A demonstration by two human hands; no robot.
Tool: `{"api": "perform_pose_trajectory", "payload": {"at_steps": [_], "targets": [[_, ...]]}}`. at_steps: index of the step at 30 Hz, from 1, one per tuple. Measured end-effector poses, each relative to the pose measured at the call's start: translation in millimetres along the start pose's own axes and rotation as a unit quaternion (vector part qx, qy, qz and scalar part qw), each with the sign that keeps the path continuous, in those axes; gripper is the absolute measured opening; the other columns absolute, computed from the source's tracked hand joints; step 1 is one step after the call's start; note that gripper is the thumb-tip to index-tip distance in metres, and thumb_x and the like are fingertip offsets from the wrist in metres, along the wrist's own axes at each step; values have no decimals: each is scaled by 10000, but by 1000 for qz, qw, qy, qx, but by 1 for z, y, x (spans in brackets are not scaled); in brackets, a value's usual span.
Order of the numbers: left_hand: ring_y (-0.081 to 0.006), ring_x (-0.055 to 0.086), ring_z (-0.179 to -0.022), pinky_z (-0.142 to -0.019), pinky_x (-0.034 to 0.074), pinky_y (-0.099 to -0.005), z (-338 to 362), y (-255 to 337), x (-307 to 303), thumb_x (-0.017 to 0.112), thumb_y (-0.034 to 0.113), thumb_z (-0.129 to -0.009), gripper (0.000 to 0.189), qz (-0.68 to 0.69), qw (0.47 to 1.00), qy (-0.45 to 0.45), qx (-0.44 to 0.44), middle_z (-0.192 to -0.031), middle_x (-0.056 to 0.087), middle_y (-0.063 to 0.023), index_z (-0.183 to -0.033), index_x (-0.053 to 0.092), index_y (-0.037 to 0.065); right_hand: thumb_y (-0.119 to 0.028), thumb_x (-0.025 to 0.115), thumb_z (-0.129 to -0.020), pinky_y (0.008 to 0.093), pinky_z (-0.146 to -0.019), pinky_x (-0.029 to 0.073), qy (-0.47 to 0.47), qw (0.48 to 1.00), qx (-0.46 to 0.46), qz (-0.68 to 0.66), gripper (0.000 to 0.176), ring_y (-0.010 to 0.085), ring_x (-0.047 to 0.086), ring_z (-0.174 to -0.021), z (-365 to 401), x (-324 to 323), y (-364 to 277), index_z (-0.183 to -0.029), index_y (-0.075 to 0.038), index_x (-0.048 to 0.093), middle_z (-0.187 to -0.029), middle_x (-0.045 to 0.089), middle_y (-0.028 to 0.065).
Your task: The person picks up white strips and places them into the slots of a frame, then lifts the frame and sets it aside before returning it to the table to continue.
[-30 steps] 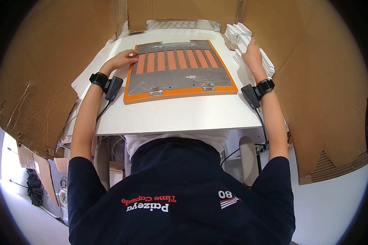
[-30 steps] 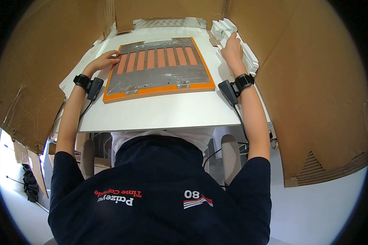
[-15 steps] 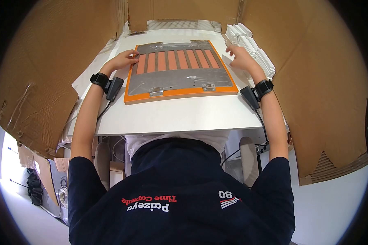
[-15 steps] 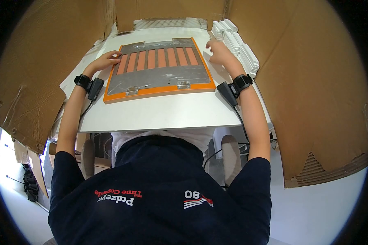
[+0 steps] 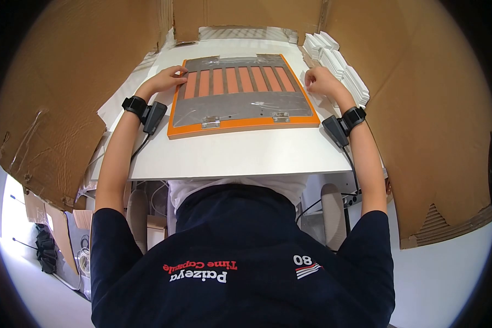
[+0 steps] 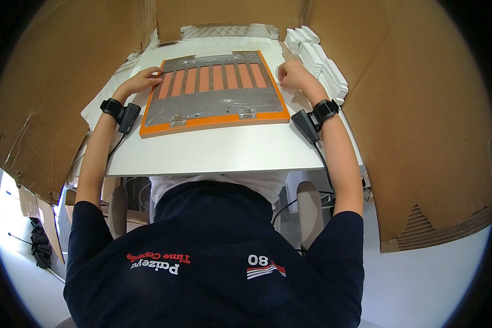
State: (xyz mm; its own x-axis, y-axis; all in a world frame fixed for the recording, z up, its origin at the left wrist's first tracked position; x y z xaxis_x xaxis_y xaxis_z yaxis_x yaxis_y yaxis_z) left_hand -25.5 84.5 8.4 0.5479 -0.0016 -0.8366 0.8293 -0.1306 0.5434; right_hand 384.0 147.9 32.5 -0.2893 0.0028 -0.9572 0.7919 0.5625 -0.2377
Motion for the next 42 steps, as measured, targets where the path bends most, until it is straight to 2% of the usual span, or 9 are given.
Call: {"api": "perform_pose_trajectory", "payload": {"at_steps": [5, 11, 14, 20, 23, 29, 32, 35, 42], "targets": [[-258, 455, -1174, -974, 359, -351, 1, 2, 0, 560, 289, -867, 404, -14, 1000, -10, -7, -1256, 496, -105, -1238, 492, 142, -24, 674, -582, 311, -630, 463, -31, 999, 30, 6, 145, 209, 586, -684, 5, 3, -2, -717, -3, 626, -717, 625, 104], [-271, 493, -1122, -936, 396, -346, 0, 1, 0, 586, 266, -847, 425, -5, 1000, 4, 4, -1223, 514, -122, -1225, 497, 95, -40, 679, -596, 305, -666, 469, 42, 999, 5, 4, 172, 224, 601, -731, 1, -5, 1, -760, -8, 638, -778, 639, 122], [-274, 490, -1125, -941, 393, -349, 0, 0, 0, 582, 266, -848, 421, -10, 1000, 9, 4, -1225, 513, -119, -1225, 498, 98, -34, 676, -596, 299, -673, 474, -41, 998, 27, 27, 187, 230, 602, -730, 3, 6, 3, -779, -11, 645, -776, 637, 126], [-277, 491, -1124, -943, 394, -353, -2, -1, 0, 579, 275, -849, 421, -10, 1000, 2, 4, -1227, 511, -122, -1225, 500, 105, -22, 666, -602, 304, -675, 475, 76, 997, 14, 27, 184, 238, 601, -733, 3, -11, 1, -783, -4, 649, -787, 637, 138], [-280, 490, -1127, -943, 395, -353, -1, -1, 0, 579, 279, -848, 422, -20, 1000, 6, 4, -1229, 510, -124, -1226, 501, 106, -16, 659, -611, 309, -673, 475, -30, 999, 34, 24, 164, 240, 599, -729, 4, 1, 2, -773, 3, 648, -787, 635, 144], [-285, 489, -1129, -945, 395, -348, 0, 0, 0, 577, 273, -850, 425, -17, 1000, 9, 8, -1229, 509, -131, -1230, 495, 100, -14, 658, -619, 302, -676, 475, 60, 998, 16, 23, 154, 243, 596, -720, 0, -8, 1, -771, 7, 648, -780, 634, 144], [-285, 491, -1125, -940, 397, -348, 1, 2, 0, 574, 270, -853, 424, -14, 1000, 9, 7, -1225, 512, -130, -1229, 493, 91, -12, 660, -617, 302, -679, 476, -21, 999, 16, 23, 158, 240, 604, -728, 2, 3, -1, -773, 8, 650, -781, 639, 146], [-283, 494, -1120, -935, 398, -349, 1, 1, 0, 574, 266, -854, 421, -3, 1000, 4, 13, -1220, 515, -127, -1225, 494, 85, -17, 668, -610, 303, -685, 477, 78, 997, 2, 11, 164, 234, 609, -739, 4, -9, -3, -772, 5, 652, -777, 641, 145], [-258, 508, -1094, -916, 404, -329, 0, 0, -1, 584, 253, -850, 418, 5, 1000, 7, 13, -1192, 531, -128, -1219, 497, 78, -16, 674, -603, 296, -670, 487, 52, 998, -7, 18, 200, 233, 614, -708, -1, -2, 3, -801, 5, 652, -771, 646, 133]]}}
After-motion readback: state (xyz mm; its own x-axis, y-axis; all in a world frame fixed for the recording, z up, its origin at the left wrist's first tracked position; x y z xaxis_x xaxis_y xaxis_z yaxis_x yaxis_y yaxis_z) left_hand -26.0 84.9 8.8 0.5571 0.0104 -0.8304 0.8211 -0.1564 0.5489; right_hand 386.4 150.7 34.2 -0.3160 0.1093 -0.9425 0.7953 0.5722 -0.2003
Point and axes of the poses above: each hand's wrist, its own z-axis away from the middle knuckle, its own x-axis out of the palm, y = z × x, the point moved 6 cm from there along -z, towards the middle knuckle
